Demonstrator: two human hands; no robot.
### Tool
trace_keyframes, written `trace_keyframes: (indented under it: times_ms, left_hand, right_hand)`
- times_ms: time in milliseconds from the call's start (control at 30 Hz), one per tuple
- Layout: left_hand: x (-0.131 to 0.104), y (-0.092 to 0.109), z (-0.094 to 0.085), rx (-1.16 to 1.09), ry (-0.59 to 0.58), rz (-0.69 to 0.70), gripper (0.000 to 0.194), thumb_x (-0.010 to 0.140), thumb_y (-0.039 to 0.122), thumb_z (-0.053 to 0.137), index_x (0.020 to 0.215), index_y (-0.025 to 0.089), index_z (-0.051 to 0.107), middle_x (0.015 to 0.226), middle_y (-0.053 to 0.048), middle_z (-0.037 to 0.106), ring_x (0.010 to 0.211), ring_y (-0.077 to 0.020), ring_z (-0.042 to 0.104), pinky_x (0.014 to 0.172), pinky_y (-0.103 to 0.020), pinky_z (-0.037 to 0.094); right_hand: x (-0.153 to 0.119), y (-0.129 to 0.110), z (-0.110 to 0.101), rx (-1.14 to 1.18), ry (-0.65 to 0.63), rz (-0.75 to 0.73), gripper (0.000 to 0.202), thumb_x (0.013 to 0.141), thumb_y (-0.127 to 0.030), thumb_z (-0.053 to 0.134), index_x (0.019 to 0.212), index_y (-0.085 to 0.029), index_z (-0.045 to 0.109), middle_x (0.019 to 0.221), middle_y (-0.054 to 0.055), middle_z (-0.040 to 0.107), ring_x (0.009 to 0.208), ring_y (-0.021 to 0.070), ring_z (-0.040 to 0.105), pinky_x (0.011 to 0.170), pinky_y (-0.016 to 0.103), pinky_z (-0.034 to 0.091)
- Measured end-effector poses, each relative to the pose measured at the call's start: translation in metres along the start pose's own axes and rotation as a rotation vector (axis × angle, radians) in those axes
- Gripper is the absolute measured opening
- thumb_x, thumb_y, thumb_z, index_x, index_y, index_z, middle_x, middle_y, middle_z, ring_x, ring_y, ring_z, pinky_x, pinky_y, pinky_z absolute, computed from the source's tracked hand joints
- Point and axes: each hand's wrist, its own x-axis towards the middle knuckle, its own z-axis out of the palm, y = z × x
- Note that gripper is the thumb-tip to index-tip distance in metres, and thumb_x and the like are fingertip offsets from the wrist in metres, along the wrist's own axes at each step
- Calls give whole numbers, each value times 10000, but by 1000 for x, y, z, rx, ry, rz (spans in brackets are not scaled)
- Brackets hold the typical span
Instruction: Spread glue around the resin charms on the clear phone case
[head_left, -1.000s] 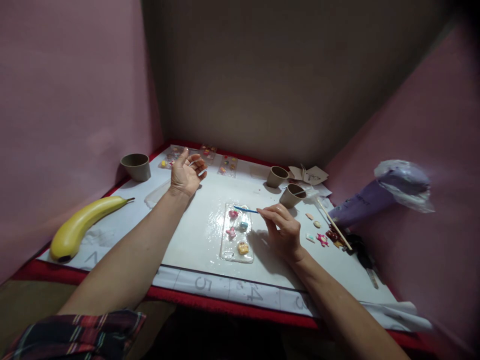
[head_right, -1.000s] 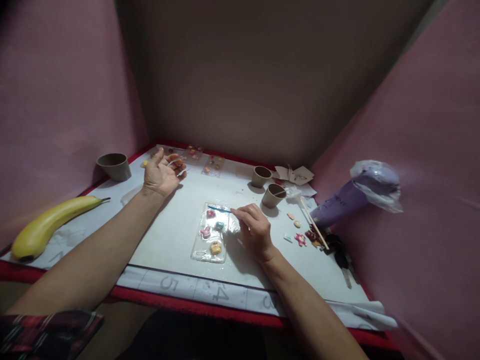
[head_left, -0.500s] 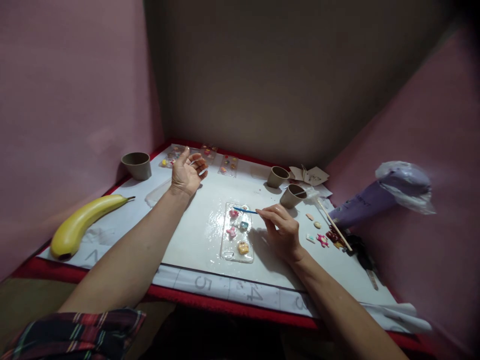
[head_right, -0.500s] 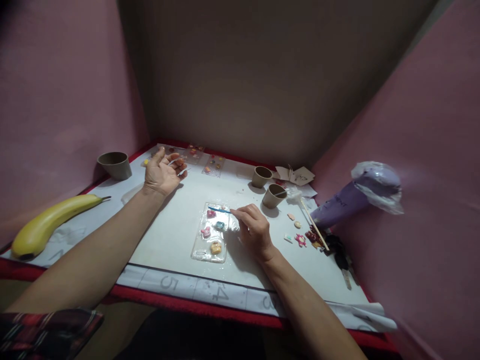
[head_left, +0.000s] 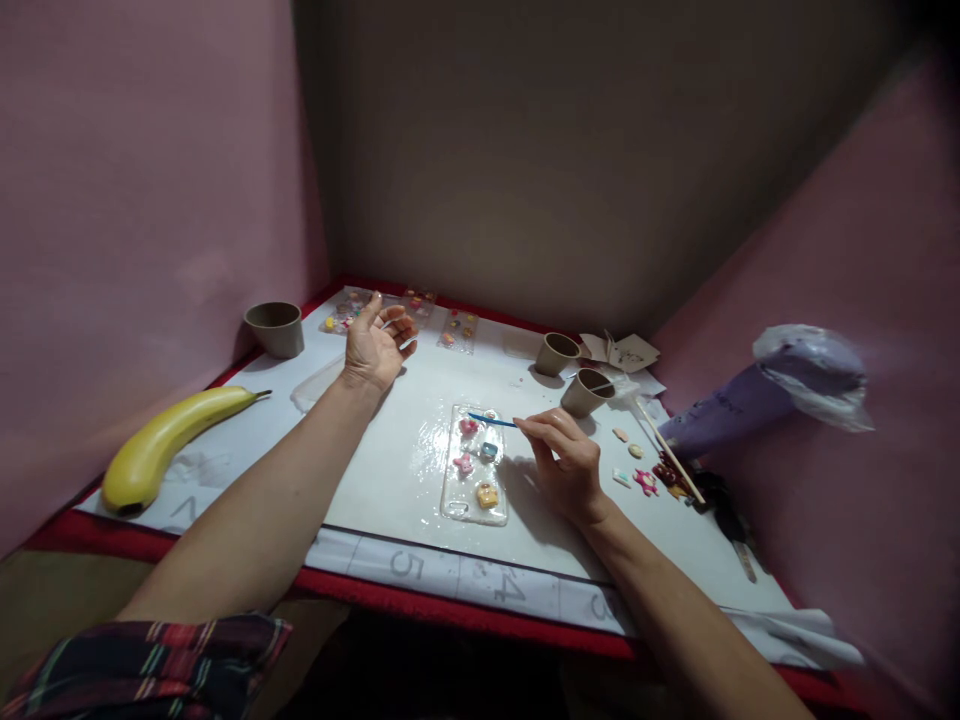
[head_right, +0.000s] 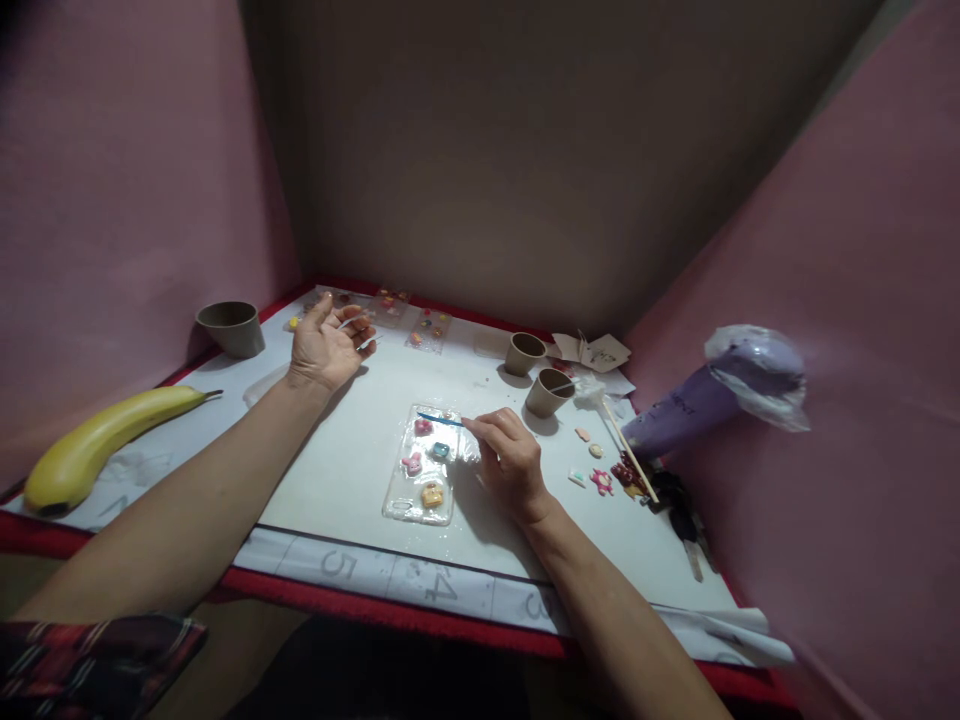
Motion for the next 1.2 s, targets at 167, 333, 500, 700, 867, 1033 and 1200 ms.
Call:
trace_keyframes:
  times_ms: [167, 333, 500, 700, 867, 1033, 1200]
  left_hand:
    - [0, 0, 0, 0, -4, -3, 395, 682, 571, 676, 713, 188, 582, 661, -26, 614, 609, -166, 570, 567, -299, 422]
    - [1, 0, -1, 0, -10, -6, 387, 681, 566, 683, 709, 194, 581, 652, -25, 610, 604, -170, 569, 563, -299, 421]
    - [1, -3, -2, 1, -27, -8, 391, 699, 568, 670, 727, 186, 592, 672, -26, 611, 617, -164, 569, 570, -298, 426]
    - [-1, -4, -2, 47, -60, -17, 380, 699, 550, 670, 743, 181, 588, 691, -26, 614, 629, -165, 575, 584, -302, 429]
    - [-3, -4, 2, 105, -82, -9, 359, 713, 527, 653, 747, 174, 593, 687, -26, 613, 641, -166, 578, 610, -307, 429]
    - [-7, -5, 6, 175, -96, 33, 372, 713, 554, 643, 717, 187, 582, 679, -25, 613, 637, -165, 575, 643, -312, 420]
    - [-10, -5, 9, 229, -105, 72, 384, 704, 571, 648, 703, 192, 584, 674, -25, 619, 635, -173, 573, 643, -316, 408]
  right_hand:
    - [0, 1, 0, -7, -5, -2, 267, 858, -40, 527, 968, -210, 701, 774, 52, 654, 713, 165, 569, 615, 324, 486]
    - [0, 1, 0, -12, 20, 0, 266, 859, -45, 532, 980, -215, 696, 785, 51, 656, 719, 166, 574, 630, 337, 493]
    - [1, 1, -2, -10, 60, 10, 275, 859, -52, 537, 999, -227, 696, 786, 50, 650, 720, 170, 584, 629, 342, 505]
    - [2, 5, -5, -9, 119, 23, 272, 857, -66, 543, 1003, -230, 703, 794, 58, 656, 724, 178, 594, 630, 347, 518]
    - [2, 6, -4, 23, 118, 1, 276, 856, -59, 521, 1002, -208, 702, 784, 66, 657, 727, 181, 588, 623, 336, 508]
    - [2, 7, -4, 22, 142, -6, 265, 865, -77, 499, 962, -198, 713, 769, 66, 659, 729, 181, 595, 641, 337, 513]
    - [2, 9, -3, 21, 164, -29, 255, 871, -83, 499, 942, -196, 717, 773, 67, 659, 737, 180, 607, 666, 338, 522]
